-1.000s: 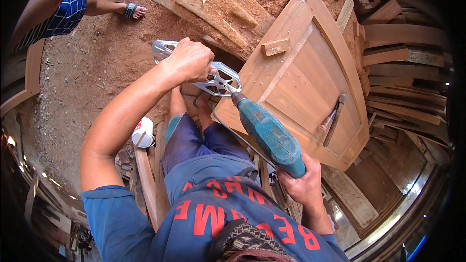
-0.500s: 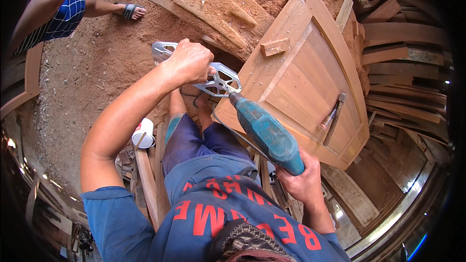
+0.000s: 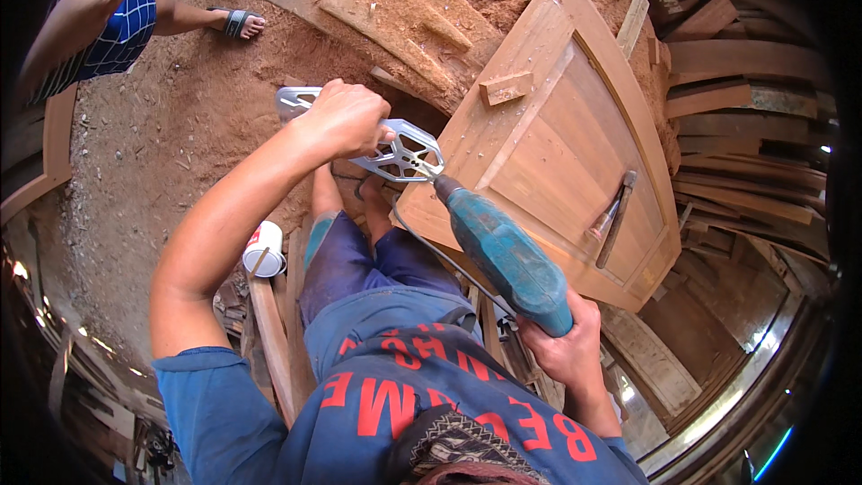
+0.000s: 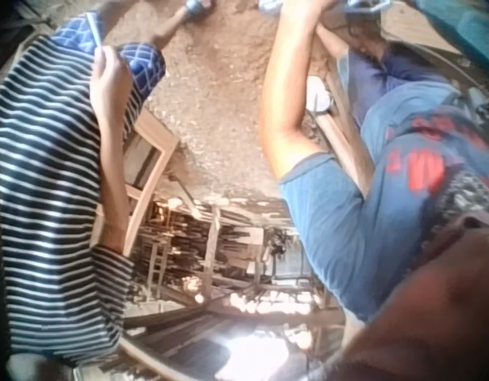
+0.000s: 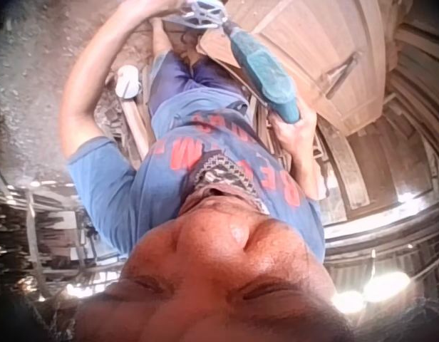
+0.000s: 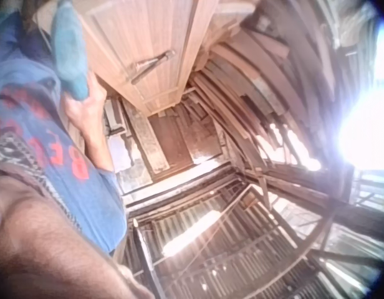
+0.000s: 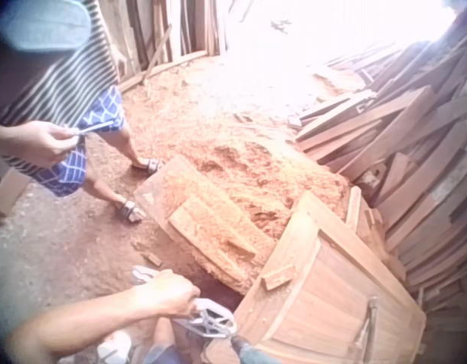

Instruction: The person uses a handheld electric drill with a router bit and a metal template to carve a decorative groove along the edge of a wooden door panel. The person holds the template against the wood and guides the drill along the edge, creating a continuous cut. After finishing the routing, the person removes the template and places the drill on the floor.

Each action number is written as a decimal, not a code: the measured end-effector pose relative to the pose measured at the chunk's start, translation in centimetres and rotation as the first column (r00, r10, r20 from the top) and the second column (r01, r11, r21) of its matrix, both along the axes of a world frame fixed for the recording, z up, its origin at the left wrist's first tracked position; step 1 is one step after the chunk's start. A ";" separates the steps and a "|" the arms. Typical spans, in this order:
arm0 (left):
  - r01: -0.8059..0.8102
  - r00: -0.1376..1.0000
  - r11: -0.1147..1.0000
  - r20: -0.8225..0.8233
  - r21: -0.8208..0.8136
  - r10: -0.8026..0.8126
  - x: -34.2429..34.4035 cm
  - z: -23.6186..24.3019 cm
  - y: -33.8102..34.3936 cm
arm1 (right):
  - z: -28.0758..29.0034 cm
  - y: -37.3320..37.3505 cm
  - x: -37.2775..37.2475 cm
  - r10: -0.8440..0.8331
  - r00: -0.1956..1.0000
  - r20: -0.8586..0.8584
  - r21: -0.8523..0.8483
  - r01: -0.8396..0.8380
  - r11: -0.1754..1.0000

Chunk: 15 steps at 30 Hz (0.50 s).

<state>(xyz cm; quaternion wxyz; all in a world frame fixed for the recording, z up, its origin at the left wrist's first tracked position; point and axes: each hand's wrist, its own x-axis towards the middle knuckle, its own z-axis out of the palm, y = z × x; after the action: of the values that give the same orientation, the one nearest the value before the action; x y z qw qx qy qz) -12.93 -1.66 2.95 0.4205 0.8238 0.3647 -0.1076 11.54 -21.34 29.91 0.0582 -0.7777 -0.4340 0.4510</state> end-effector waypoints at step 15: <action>-0.599 0.332 0.408 0.251 -0.689 0.910 -3.7 4.3 -7.6 | -0.9 -5.4 4.2 -0.588 0.788 -0.183 0.137 0.613 0.778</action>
<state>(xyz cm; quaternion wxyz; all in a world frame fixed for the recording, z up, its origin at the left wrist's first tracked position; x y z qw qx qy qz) -16.61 -9.30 7.26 0.6974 0.3940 0.5239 0.2897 15.78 -26.75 29.00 0.3008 -0.8354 -0.1989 0.4149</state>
